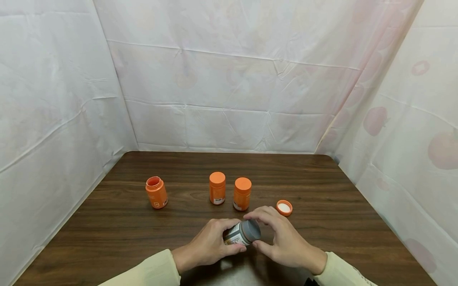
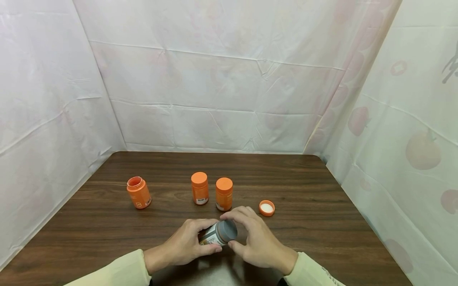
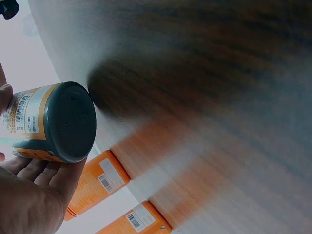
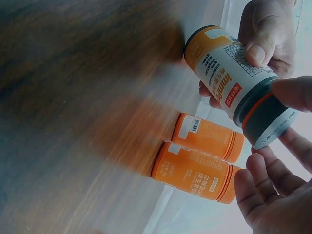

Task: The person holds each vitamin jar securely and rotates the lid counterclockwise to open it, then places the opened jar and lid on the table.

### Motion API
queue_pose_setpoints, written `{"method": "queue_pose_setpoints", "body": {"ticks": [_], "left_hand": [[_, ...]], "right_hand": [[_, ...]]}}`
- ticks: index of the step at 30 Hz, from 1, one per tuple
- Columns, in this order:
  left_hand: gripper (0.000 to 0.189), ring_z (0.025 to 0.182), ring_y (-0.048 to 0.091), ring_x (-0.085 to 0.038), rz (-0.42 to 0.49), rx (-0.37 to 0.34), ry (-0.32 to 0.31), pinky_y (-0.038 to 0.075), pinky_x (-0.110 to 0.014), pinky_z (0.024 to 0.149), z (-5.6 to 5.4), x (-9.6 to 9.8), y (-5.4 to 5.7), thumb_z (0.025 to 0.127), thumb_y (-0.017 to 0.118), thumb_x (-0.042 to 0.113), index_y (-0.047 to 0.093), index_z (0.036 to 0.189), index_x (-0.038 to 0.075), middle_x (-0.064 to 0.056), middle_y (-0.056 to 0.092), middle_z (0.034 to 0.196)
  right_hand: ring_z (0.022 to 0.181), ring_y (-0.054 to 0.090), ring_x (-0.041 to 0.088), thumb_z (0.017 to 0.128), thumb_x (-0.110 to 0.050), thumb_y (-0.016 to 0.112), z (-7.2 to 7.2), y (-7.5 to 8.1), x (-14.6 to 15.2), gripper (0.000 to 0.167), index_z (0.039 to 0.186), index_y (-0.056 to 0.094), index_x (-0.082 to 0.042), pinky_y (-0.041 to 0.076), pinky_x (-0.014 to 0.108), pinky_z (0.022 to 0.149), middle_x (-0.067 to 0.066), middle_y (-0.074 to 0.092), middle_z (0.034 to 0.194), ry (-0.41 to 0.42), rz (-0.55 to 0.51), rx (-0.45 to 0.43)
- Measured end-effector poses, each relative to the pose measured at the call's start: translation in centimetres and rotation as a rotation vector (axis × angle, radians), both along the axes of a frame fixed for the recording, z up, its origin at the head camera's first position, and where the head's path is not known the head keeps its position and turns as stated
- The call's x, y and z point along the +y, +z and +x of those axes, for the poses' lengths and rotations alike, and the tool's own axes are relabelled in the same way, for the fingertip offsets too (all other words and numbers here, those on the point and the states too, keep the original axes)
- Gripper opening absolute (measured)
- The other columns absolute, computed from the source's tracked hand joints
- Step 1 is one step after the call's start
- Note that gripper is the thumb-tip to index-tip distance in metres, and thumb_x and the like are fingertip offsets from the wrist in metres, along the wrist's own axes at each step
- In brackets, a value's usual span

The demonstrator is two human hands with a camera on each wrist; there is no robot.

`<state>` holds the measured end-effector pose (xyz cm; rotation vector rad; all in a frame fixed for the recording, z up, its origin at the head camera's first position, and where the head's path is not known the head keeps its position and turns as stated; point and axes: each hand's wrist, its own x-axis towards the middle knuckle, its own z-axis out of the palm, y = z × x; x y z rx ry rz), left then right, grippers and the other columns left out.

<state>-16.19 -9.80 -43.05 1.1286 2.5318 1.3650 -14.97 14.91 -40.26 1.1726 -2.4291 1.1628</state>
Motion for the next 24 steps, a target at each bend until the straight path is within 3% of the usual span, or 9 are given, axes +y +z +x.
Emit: {"method": "queue_pose_setpoints", "body": {"ticks": [6,13,19,24], "left_hand": [[0.038,0.085,0.062,0.000,-0.006,-0.004,0.002,0.054,-0.021,0.071,0.01,-0.05,0.04,0.089,0.083,0.030,0.068,0.123,0.024,0.014,0.068,0.103],[0.036,0.085,0.062,0.000,-0.008,-0.009,0.000,0.054,-0.021,0.071,0.05,-0.09,0.10,0.090,0.082,0.032,0.068,0.122,0.024,0.014,0.068,0.103],[0.029,0.081,0.061,0.000,-0.003,-0.013,0.002,0.054,-0.021,0.067,0.08,-0.03,0.17,0.089,0.083,0.028,0.068,0.113,0.027,0.015,0.067,0.098],[0.029,0.079,0.061,0.000,0.003,-0.018,0.002,0.054,-0.021,0.065,0.11,-0.04,0.22,0.088,0.084,0.025,0.068,0.112,0.027,0.015,0.066,0.096]], "right_hand": [[0.119,0.054,0.011,0.070,0.009,0.084,-0.06,0.01,0.04,0.072,0.132,0.062,-0.019,0.052,0.036,0.095,-0.007,0.058,0.132,0.019,0.015,0.047],[0.119,0.055,0.014,0.071,0.007,0.085,-0.04,0.14,-0.06,0.075,0.136,0.059,-0.020,0.051,0.034,0.096,-0.004,0.058,0.133,0.038,0.002,0.062],[0.109,0.059,0.013,0.084,-0.023,0.087,0.16,0.22,-0.19,0.060,0.136,0.057,-0.027,0.054,0.034,0.088,-0.007,0.061,0.127,-0.045,-0.007,0.025],[0.097,0.059,0.011,0.085,-0.042,0.084,0.15,0.12,-0.22,0.052,0.130,0.060,-0.030,0.053,0.034,0.082,-0.012,0.062,0.110,-0.139,0.018,0.014]]}}
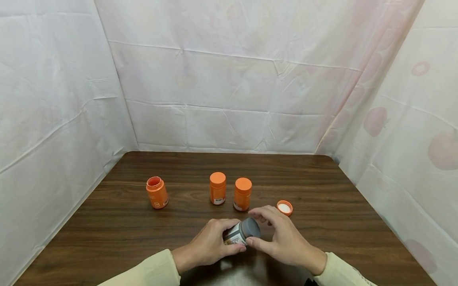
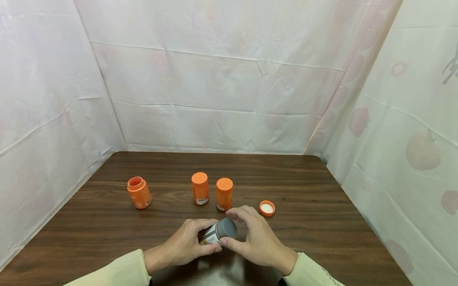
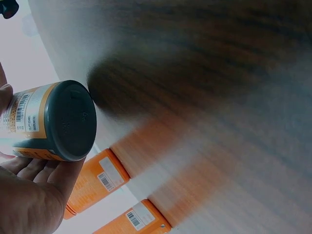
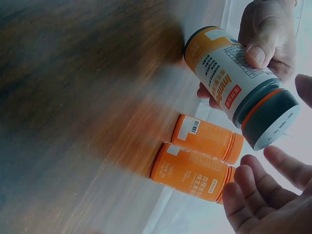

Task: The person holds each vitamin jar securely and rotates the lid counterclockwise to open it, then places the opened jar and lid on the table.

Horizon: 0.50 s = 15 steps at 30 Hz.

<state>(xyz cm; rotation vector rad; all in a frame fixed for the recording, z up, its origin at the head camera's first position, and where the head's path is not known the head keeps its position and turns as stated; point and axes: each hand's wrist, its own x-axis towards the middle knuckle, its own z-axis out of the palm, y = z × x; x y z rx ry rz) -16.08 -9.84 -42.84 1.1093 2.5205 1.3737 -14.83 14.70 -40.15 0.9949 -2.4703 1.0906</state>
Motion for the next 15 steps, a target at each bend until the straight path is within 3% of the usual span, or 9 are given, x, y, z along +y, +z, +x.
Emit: {"method": "queue_pose_setpoints", "body": {"ticks": [5,15], "left_hand": [[0.029,0.080,0.061,0.000,0.005,-0.005,-0.002,0.054,-0.021,0.066,0.01,0.01,0.01,0.088,0.084,0.024,0.068,0.113,0.027,0.015,0.066,0.097],[0.028,0.080,0.061,-0.001,0.012,0.006,-0.008,0.054,-0.021,0.066,0.03,0.01,-0.09,0.088,0.083,0.027,0.067,0.111,0.028,0.015,0.066,0.096]], "right_hand": [[0.089,0.059,0.012,0.085,-0.046,0.083,-0.02,-0.04,-0.04,0.047,0.123,0.065,-0.025,0.051,0.032,0.077,-0.012,0.062,0.099,-0.045,0.010,-0.016],[0.082,0.059,0.017,0.086,-0.048,0.081,0.00,-0.08,0.01,0.039,0.114,0.068,-0.024,0.050,0.031,0.071,-0.012,0.062,0.093,-0.075,0.017,-0.106]]}}
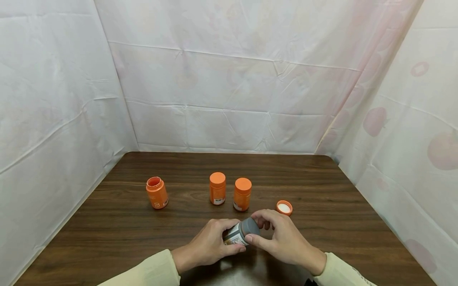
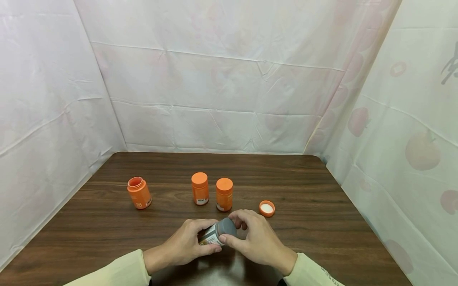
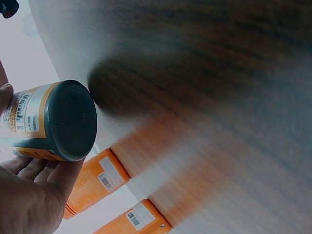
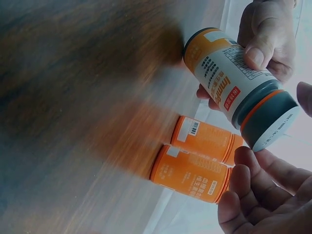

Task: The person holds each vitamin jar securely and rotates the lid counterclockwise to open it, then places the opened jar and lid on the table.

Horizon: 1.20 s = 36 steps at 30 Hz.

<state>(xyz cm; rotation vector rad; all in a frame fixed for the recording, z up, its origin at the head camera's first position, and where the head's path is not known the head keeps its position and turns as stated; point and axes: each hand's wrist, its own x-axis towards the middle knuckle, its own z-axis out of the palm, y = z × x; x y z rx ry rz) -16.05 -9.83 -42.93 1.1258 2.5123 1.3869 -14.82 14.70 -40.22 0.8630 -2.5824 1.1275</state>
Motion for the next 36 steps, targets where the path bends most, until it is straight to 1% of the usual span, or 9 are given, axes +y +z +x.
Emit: {"method": "queue_pose_setpoints", "body": {"ticks": [4,10,14,18,22,25,28,33,36], "left_hand": [[0.027,0.079,0.061,-0.001,0.002,0.003,-0.001,0.054,-0.021,0.066,0.01,0.01,0.00,0.088,0.084,0.025,0.067,0.110,0.028,0.015,0.066,0.095],[0.028,0.079,0.060,-0.001,-0.006,-0.002,0.001,0.054,-0.021,0.065,-0.01,0.00,0.03,0.088,0.084,0.024,0.067,0.111,0.028,0.015,0.066,0.095],[0.029,0.080,0.061,-0.001,-0.010,-0.006,0.006,0.054,-0.021,0.066,-0.03,-0.02,0.06,0.088,0.084,0.025,0.067,0.112,0.027,0.015,0.066,0.095],[0.029,0.081,0.061,0.000,-0.011,-0.005,0.007,0.054,-0.021,0.067,-0.06,-0.04,0.06,0.088,0.083,0.028,0.067,0.113,0.027,0.015,0.066,0.096],[0.029,0.081,0.061,0.000,-0.015,-0.004,0.009,0.054,-0.021,0.068,-0.09,-0.06,0.04,0.089,0.083,0.031,0.068,0.114,0.027,0.015,0.067,0.097],[0.030,0.082,0.062,0.000,-0.015,-0.002,0.010,0.054,-0.021,0.069,-0.09,-0.04,0.02,0.089,0.083,0.029,0.068,0.115,0.026,0.015,0.067,0.098],[0.032,0.083,0.062,0.000,-0.017,0.001,0.011,0.054,-0.021,0.070,-0.09,-0.02,0.01,0.088,0.083,0.028,0.068,0.116,0.025,0.015,0.067,0.099],[0.033,0.085,0.062,0.000,-0.017,-0.003,0.009,0.054,-0.021,0.072,-0.11,0.00,0.06,0.088,0.084,0.025,0.068,0.117,0.025,0.014,0.068,0.101],[0.033,0.085,0.063,-0.001,-0.015,-0.008,0.005,0.054,-0.021,0.072,-0.11,-0.01,0.10,0.088,0.083,0.025,0.068,0.118,0.025,0.014,0.068,0.102]], "right_hand": [[0.082,0.060,0.018,0.087,-0.046,0.081,-0.04,-0.04,-0.01,0.038,0.114,0.067,-0.024,0.050,0.032,0.071,-0.012,0.062,0.092,0.010,-0.005,-0.006],[0.084,0.060,0.015,0.087,-0.043,0.082,-0.05,-0.09,0.09,0.038,0.116,0.067,-0.024,0.050,0.031,0.073,-0.012,0.062,0.093,0.035,-0.007,0.023],[0.086,0.059,0.014,0.086,-0.038,0.084,-0.04,-0.06,0.20,0.041,0.120,0.067,-0.024,0.051,0.032,0.074,-0.012,0.062,0.096,0.055,-0.011,0.036],[0.088,0.059,0.016,0.085,-0.033,0.086,-0.05,0.01,0.34,0.045,0.124,0.067,-0.020,0.051,0.032,0.075,-0.011,0.061,0.099,0.081,-0.014,0.056],[0.091,0.059,0.014,0.084,-0.027,0.087,-0.01,0.07,0.46,0.050,0.128,0.064,-0.026,0.051,0.032,0.078,-0.013,0.061,0.103,0.108,-0.016,0.070],[0.094,0.058,0.014,0.083,-0.022,0.087,0.04,0.12,0.50,0.056,0.132,0.061,-0.032,0.051,0.033,0.081,-0.015,0.062,0.109,0.125,-0.016,0.072],[0.097,0.058,0.013,0.081,-0.017,0.088,0.03,0.12,0.52,0.062,0.134,0.060,-0.032,0.051,0.033,0.084,-0.016,0.063,0.117,0.143,-0.016,0.078],[0.105,0.059,0.016,0.075,-0.005,0.089,-0.17,-0.02,0.48,0.070,0.134,0.060,-0.026,0.053,0.034,0.086,-0.009,0.063,0.125,0.190,-0.037,0.121],[0.109,0.058,0.018,0.071,0.004,0.088,-0.31,-0.14,0.47,0.075,0.134,0.059,-0.024,0.054,0.034,0.089,-0.005,0.062,0.128,0.215,-0.051,0.128]]}}
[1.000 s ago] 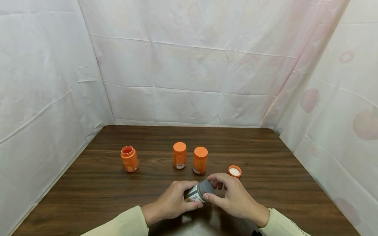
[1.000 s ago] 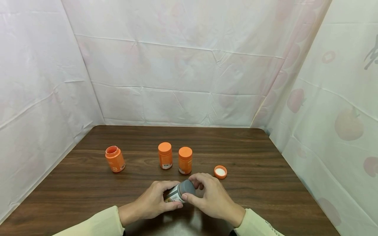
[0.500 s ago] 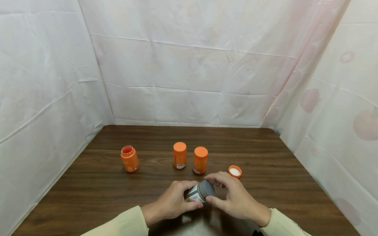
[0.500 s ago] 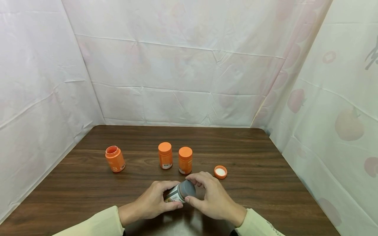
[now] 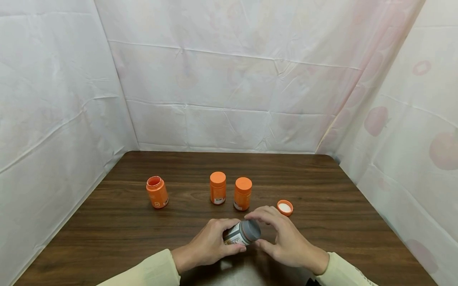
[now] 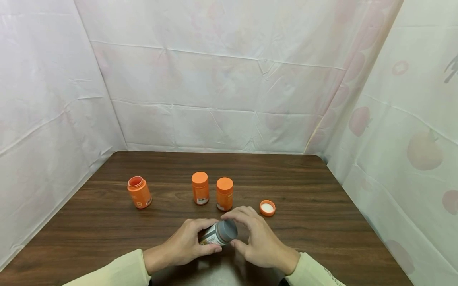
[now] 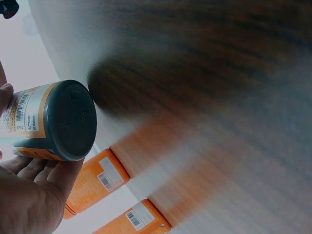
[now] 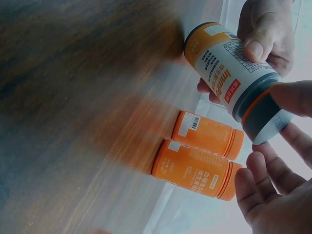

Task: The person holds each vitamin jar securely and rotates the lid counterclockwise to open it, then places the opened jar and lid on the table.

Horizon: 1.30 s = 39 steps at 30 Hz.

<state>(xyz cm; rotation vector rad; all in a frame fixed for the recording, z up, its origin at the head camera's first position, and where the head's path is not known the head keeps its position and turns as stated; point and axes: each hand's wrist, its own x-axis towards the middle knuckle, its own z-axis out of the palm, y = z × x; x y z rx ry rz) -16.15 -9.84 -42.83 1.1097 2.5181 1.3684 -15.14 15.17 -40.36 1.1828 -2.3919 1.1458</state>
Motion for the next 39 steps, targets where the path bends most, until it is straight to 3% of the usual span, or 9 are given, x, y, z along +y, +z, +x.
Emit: {"method": "queue_pose_setpoints", "body": {"ticks": [9,15,22,29,39], "left_hand": [[0.032,0.084,0.062,0.000,0.000,-0.005,0.003,0.054,-0.021,0.071,-0.01,-0.02,-0.02,0.089,0.083,0.025,0.068,0.117,0.025,0.013,0.068,0.101],[0.030,0.082,0.062,0.000,-0.002,0.010,0.011,0.054,-0.021,0.070,0.10,0.04,-0.04,0.088,0.084,0.026,0.068,0.114,0.026,0.014,0.067,0.098],[0.030,0.080,0.061,0.000,0.000,0.003,0.009,0.054,-0.021,0.067,0.14,0.03,0.02,0.089,0.083,0.027,0.068,0.114,0.025,0.014,0.067,0.098],[0.030,0.080,0.061,0.000,-0.001,0.006,0.014,0.054,-0.021,0.066,0.16,0.05,0.03,0.088,0.084,0.025,0.068,0.113,0.026,0.014,0.067,0.097],[0.027,0.079,0.060,0.000,-0.001,-0.002,0.008,0.054,-0.021,0.065,0.11,0.07,0.05,0.088,0.084,0.024,0.067,0.109,0.028,0.015,0.066,0.094]], "right_hand": [[0.111,0.058,0.018,0.068,0.005,0.089,-0.03,-0.07,0.01,0.079,0.135,0.059,-0.024,0.053,0.035,0.087,-0.004,0.061,0.129,-0.013,0.005,0.014],[0.106,0.059,0.015,0.080,-0.017,0.090,0.09,0.14,-0.01,0.064,0.135,0.059,-0.025,0.052,0.033,0.085,-0.007,0.063,0.125,-0.047,-0.003,0.012],[0.091,0.059,0.012,0.086,-0.042,0.084,0.18,0.26,-0.14,0.047,0.126,0.063,-0.029,0.051,0.031,0.078,-0.012,0.063,0.105,-0.149,0.011,-0.041],[0.083,0.059,0.016,0.086,-0.048,0.082,0.27,0.39,-0.27,0.043,0.118,0.067,-0.025,0.049,0.029,0.072,-0.011,0.063,0.095,-0.225,0.038,-0.119],[0.079,0.060,0.019,0.088,-0.048,0.079,0.27,0.51,-0.44,0.038,0.113,0.069,-0.022,0.050,0.029,0.069,-0.009,0.062,0.089,-0.230,0.054,-0.177]]}}
